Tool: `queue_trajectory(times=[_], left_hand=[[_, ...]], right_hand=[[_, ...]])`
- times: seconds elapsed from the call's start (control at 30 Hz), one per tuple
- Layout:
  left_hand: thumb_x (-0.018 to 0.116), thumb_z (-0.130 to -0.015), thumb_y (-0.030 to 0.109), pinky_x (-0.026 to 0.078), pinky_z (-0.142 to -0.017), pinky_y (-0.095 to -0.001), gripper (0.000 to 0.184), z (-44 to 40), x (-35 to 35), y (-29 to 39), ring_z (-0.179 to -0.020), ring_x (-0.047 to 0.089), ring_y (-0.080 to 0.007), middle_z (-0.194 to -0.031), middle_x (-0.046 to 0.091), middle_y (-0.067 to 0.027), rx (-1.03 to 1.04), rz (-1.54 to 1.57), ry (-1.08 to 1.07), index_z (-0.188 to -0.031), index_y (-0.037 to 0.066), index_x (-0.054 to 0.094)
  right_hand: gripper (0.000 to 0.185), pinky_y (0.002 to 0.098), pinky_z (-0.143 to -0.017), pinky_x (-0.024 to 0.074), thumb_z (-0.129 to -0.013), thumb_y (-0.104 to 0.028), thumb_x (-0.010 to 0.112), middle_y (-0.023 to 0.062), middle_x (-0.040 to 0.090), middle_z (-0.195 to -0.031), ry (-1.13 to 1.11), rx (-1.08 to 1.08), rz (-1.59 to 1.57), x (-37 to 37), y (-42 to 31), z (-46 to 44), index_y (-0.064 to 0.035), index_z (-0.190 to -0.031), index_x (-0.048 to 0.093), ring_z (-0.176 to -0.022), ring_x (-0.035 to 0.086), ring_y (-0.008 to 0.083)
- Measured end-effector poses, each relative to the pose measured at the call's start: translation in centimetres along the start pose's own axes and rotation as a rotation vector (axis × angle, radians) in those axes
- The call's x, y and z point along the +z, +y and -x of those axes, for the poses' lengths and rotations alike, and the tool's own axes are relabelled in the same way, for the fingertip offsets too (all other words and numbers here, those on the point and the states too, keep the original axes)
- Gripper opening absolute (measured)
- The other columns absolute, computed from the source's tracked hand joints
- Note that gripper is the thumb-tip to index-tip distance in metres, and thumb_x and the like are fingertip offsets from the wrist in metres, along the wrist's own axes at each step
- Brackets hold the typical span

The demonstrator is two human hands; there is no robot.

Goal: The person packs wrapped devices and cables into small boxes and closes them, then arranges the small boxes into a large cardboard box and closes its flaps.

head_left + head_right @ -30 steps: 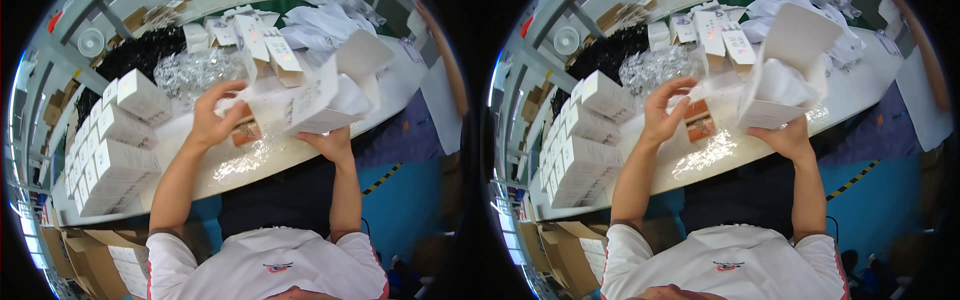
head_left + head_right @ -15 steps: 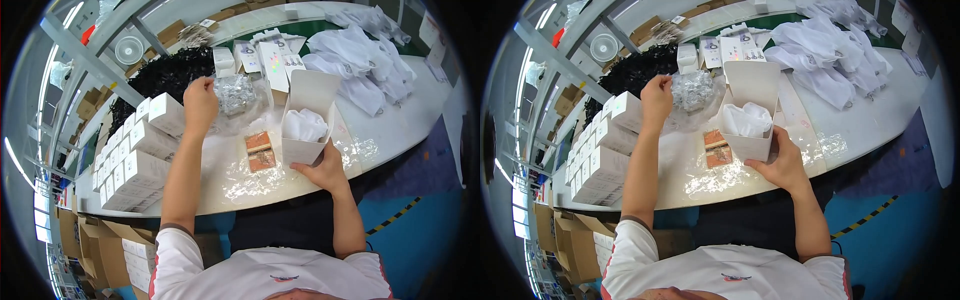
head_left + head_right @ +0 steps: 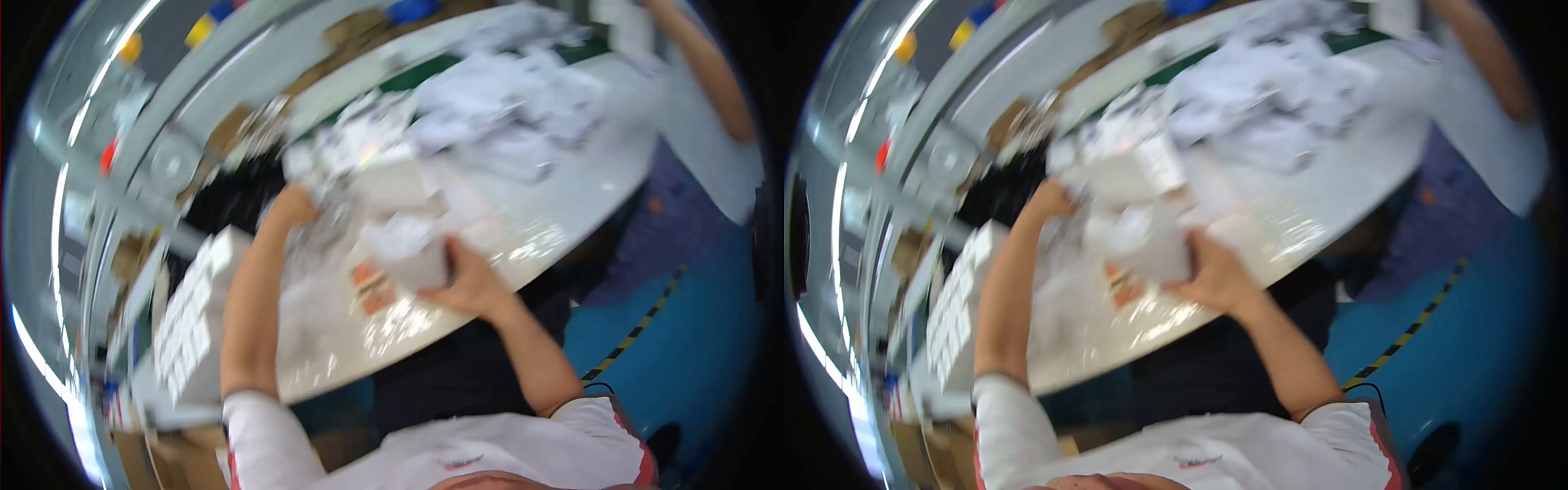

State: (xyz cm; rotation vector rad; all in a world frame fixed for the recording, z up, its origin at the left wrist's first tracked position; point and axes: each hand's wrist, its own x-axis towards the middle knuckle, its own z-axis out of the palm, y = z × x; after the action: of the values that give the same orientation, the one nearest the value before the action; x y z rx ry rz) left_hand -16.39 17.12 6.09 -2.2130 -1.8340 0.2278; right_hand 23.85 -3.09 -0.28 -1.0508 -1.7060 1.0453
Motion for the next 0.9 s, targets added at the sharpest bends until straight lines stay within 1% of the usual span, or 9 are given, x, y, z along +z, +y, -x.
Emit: queue_trajectory(times=[0.03, 0.13, 0.33, 0.43, 0.5, 0.6, 0.67, 0.77, 0.9], left_hand=[[0.08, -0.075, 0.035, 0.061, -0.085, -0.0455, 0.04, 0.2, -0.3, -0.2, -0.094, 0.076, -0.0354, -0.106, 0.078, -0.0192, -0.012, 0.176, -0.019, -0.102, 0.005, 0.079], [0.081, -0.077, 0.025, 0.059, -0.075, -0.049, 0.025, 1.3, -1.3, 1.0, -0.082, 0.075, -0.0404, -0.082, 0.074, -0.0232, 0.008, 0.25, 0.222, -0.075, 0.0, 0.077], [0.072, -0.091, 0.015, 0.057, -0.079, -0.0533, 0.019, 3.4, -4.7, 4.0, -0.086, 0.072, -0.0475, -0.087, 0.073, -0.0283, -0.151, 0.337, 0.44, -0.09, -0.003, 0.077], [0.064, -0.099, 0.012, 0.056, -0.079, -0.0523, 0.021, 4.4, -6.8, 5.3, -0.089, 0.07, -0.0491, -0.096, 0.073, -0.0287, -0.189, 0.321, 0.64, -0.112, -0.002, 0.072], [0.067, -0.101, 0.01, 0.057, -0.074, -0.0431, 0.015, 6.0, -8.4, 7.0, -0.082, 0.072, -0.0389, -0.091, 0.073, -0.0222, -0.089, 0.597, 0.971, -0.111, 0.0, 0.071], [0.068, -0.107, 0.014, 0.054, -0.074, -0.0258, 0.018, 10.0, -12.2, 10.5, -0.085, 0.07, -0.0093, -0.099, 0.079, -0.0081, -0.027, 1.181, 1.083, -0.115, -0.001, 0.073], [0.068, -0.107, 0.01, 0.054, -0.084, -0.0239, 0.017, 13.6, -15.5, 14.3, -0.093, 0.071, -0.0107, -0.105, 0.079, -0.0122, 0.086, 1.456, 1.065, -0.117, -0.003, 0.07], [0.064, -0.105, -0.003, 0.059, -0.096, -0.0353, 0.015, 16.2, -15.8, 17.1, -0.105, 0.075, -0.0238, -0.112, 0.077, -0.023, 0.54, 1.584, 1.016, -0.118, -0.01, 0.064], [0.068, -0.099, -0.009, 0.059, -0.1, -0.0426, 0.016, 17.4, -15.4, 18.5, -0.112, 0.075, -0.0326, -0.126, 0.07, -0.0321, 0.707, 1.699, 0.808, -0.114, -0.008, 0.063]], right_hand=[[0.09, 0.0421, -0.101, 0.0573, -0.068, -0.034, 0.099, 0.0226, 0.071, -0.124, 0.02, -0.032, 0.017, 0.3, 0.7, 0.0, 0.001, -0.139, 0.057, -0.115, 0.071, 0.0309], [0.088, 0.0424, -0.099, 0.0569, -0.072, -0.036, 0.096, 0.024, 0.071, -0.123, 0.008, -0.069, 0.037, -0.2, 0.5, -0.2, 0.0013, -0.14, 0.056, -0.113, 0.071, 0.037], [0.087, 0.0421, -0.099, 0.0569, -0.072, -0.034, 0.096, 0.0236, 0.071, -0.125, 0.012, -0.065, 0.051, -0.3, -0.1, -0.1, -0.0008, -0.141, 0.056, -0.114, 0.072, 0.0362], [0.09, 0.0412, -0.099, 0.0573, -0.07, -0.035, 0.097, 0.023, 0.072, -0.124, 0.058, -0.052, 0.055, -0.2, -0.3, 0.3, -0.0005, -0.142, 0.055, -0.113, 0.073, 0.035], [0.09, 0.0408, -0.099, 0.0576, -0.068, -0.035, 0.098, 0.0223, 0.072, -0.123, 0.061, -0.07, 0.066, 0.4, 0.5, 0.2, -0.0003, -0.141, 0.056, -0.112, 0.073, 0.0332], [0.089, 0.0395, -0.093, 0.0595, -0.065, -0.033, 0.102, 0.0179, 0.074, -0.115, 0.112, -0.121, 0.116, 0.5, 0.3, 0.3, -0.0011, -0.135, 0.059, -0.103, 0.074, 0.0267], [0.091, 0.0396, -0.096, 0.0588, -0.063, -0.033, 0.102, 0.0188, 0.074, -0.118, 0.06, -0.091, 0.091, 0.4, 0.1, 0.4, -0.0008, -0.136, 0.058, -0.108, 0.074, 0.0299], [0.095, 0.0403, -0.101, 0.0573, -0.064, -0.032, 0.101, 0.0201, 0.073, -0.123, 0.033, -0.039, 0.103, -0.1, -1.0, 0.4, -0.0004, -0.14, 0.055, -0.113, 0.073, 0.0337], [0.096, 0.0428, -0.108, 0.0523, -0.069, -0.033, 0.1, 0.0234, 0.065, -0.138, 0.052, -0.149, 0.109, -0.6, -1.6, 1.2, 0.0004, -0.145, 0.051, -0.128, 0.065, 0.0352]])
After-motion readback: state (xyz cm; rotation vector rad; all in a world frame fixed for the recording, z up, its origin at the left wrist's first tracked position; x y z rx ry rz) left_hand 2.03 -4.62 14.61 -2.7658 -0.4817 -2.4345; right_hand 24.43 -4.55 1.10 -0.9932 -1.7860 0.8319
